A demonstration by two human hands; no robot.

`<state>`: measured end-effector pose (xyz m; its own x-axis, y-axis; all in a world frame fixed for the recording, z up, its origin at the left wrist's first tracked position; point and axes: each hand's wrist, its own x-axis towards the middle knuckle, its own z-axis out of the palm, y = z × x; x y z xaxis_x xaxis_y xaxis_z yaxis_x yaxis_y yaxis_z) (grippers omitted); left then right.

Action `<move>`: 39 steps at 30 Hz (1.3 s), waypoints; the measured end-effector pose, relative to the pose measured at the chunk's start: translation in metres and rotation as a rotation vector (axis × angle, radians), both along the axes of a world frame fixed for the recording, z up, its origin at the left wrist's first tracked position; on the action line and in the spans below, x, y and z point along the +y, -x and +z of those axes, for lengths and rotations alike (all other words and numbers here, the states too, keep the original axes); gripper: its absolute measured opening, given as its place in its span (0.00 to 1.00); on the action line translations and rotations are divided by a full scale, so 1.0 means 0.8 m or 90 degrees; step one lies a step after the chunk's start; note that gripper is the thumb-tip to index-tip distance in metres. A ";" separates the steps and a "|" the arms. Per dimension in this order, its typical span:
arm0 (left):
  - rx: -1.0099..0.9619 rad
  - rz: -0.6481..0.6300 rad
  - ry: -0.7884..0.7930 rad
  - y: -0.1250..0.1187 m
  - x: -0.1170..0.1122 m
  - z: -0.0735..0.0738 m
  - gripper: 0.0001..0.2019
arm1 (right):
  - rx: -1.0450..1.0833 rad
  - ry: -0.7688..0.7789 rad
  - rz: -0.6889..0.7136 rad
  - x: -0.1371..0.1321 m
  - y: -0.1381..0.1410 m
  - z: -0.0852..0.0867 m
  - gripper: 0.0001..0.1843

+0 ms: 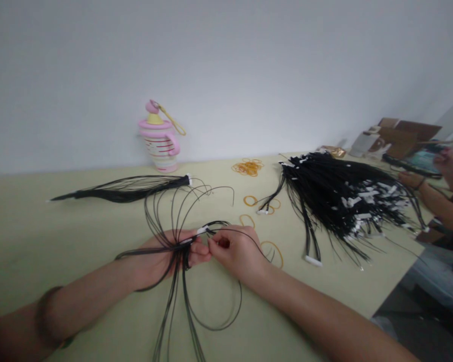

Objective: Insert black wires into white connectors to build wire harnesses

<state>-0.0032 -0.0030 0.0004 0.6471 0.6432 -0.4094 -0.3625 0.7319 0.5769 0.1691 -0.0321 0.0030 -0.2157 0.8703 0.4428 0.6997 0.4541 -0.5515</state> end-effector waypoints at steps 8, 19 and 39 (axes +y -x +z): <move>0.026 0.012 -0.006 -0.001 -0.001 0.003 0.10 | 0.002 0.011 0.008 0.001 0.000 -0.001 0.07; 0.026 -0.014 -0.056 -0.002 -0.004 0.005 0.13 | -0.085 -0.029 0.029 -0.004 -0.003 0.001 0.07; 0.041 -0.072 -0.094 0.001 -0.004 0.001 0.16 | -0.262 -0.246 0.072 0.002 0.003 -0.009 0.08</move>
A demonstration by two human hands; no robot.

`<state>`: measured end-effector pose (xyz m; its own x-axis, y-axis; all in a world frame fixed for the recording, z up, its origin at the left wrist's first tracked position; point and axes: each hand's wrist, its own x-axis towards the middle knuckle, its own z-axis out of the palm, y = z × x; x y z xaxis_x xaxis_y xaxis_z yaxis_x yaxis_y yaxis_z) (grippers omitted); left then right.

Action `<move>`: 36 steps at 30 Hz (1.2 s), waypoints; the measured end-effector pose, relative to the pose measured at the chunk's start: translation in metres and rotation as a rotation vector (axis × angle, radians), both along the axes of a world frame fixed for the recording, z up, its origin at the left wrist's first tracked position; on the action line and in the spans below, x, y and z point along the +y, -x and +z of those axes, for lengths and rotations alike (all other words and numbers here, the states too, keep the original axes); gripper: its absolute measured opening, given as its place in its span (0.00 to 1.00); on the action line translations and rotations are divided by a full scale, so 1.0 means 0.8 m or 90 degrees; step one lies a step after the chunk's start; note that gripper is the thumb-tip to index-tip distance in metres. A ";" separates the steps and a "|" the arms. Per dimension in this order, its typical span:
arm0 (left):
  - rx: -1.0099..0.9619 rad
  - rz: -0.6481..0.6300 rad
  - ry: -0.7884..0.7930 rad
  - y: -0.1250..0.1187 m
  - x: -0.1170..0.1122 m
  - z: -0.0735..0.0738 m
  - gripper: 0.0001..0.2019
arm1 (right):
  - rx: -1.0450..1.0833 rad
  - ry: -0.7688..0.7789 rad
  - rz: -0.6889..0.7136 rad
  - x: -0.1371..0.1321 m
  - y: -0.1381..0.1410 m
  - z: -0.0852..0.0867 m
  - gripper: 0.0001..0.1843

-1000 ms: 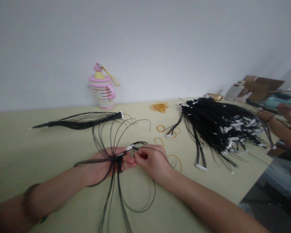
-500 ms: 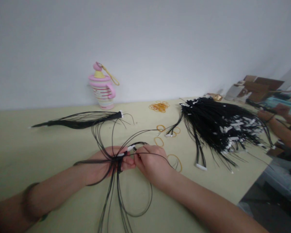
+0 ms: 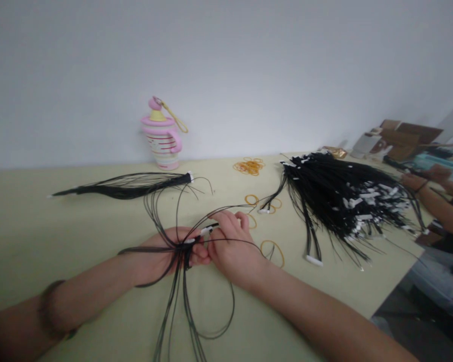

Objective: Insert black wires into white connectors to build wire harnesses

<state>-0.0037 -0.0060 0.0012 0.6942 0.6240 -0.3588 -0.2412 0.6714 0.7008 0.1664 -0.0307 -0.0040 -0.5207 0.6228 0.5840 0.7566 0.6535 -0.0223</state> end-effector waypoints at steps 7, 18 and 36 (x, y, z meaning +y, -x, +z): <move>-0.015 -0.009 -0.008 -0.001 0.001 0.003 0.15 | 0.051 0.000 0.070 0.005 -0.001 -0.007 0.06; 0.010 -0.027 -0.051 -0.002 0.001 -0.001 0.13 | -0.028 -0.028 0.078 0.008 0.000 -0.012 0.04; -0.097 0.167 -0.014 0.025 0.019 0.048 0.13 | 0.349 0.700 0.217 0.018 -0.037 0.014 0.07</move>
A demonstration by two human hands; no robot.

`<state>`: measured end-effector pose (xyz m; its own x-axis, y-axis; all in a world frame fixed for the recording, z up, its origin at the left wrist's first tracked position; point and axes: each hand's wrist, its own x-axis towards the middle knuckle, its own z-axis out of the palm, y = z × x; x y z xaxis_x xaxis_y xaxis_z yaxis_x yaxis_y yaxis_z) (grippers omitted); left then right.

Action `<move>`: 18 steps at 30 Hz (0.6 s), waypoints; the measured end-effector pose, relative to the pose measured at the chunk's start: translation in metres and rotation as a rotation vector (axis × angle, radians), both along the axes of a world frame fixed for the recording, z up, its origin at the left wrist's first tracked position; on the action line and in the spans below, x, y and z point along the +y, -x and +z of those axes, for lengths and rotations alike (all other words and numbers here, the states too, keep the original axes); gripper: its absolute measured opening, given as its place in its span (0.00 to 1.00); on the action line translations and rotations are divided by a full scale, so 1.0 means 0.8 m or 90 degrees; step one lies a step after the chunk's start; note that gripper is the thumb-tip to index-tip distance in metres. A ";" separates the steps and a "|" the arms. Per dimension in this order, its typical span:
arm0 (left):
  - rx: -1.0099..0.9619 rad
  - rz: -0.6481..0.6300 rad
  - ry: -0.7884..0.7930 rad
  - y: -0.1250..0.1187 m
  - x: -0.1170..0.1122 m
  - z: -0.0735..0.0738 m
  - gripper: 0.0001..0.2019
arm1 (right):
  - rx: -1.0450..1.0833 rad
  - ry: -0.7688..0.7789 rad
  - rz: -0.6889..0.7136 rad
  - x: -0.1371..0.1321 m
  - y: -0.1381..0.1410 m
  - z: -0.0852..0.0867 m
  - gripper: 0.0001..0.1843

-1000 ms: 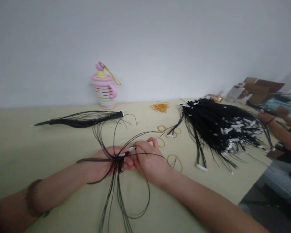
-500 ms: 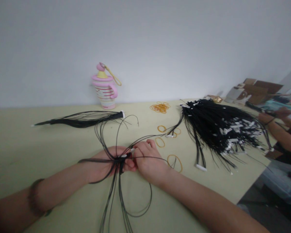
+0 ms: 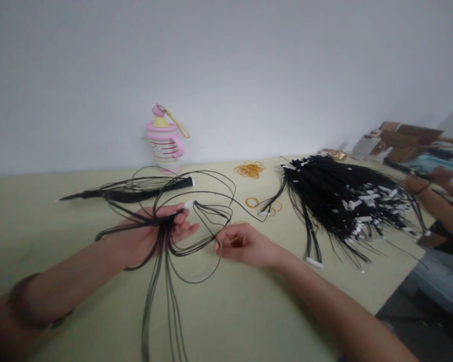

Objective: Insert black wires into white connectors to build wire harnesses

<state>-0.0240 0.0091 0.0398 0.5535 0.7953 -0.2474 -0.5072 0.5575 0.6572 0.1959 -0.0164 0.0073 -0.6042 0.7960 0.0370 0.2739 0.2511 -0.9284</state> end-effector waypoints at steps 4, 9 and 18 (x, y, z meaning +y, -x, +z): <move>0.015 -0.089 0.053 -0.005 -0.010 -0.001 0.12 | 0.143 0.271 -0.010 0.019 -0.007 -0.012 0.09; 0.091 -0.158 0.114 -0.019 -0.019 -0.022 0.11 | 0.281 0.367 -0.136 0.037 -0.011 -0.014 0.08; 0.053 -0.102 0.120 -0.024 -0.017 -0.059 0.09 | -0.245 -0.312 -0.256 0.022 -0.013 0.021 0.11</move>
<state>-0.0047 -0.0042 -0.0071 0.6404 0.6347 -0.4324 -0.3511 0.7427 0.5702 0.2064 0.0013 0.0242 -0.3110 0.9051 0.2899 0.7160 0.4237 -0.5548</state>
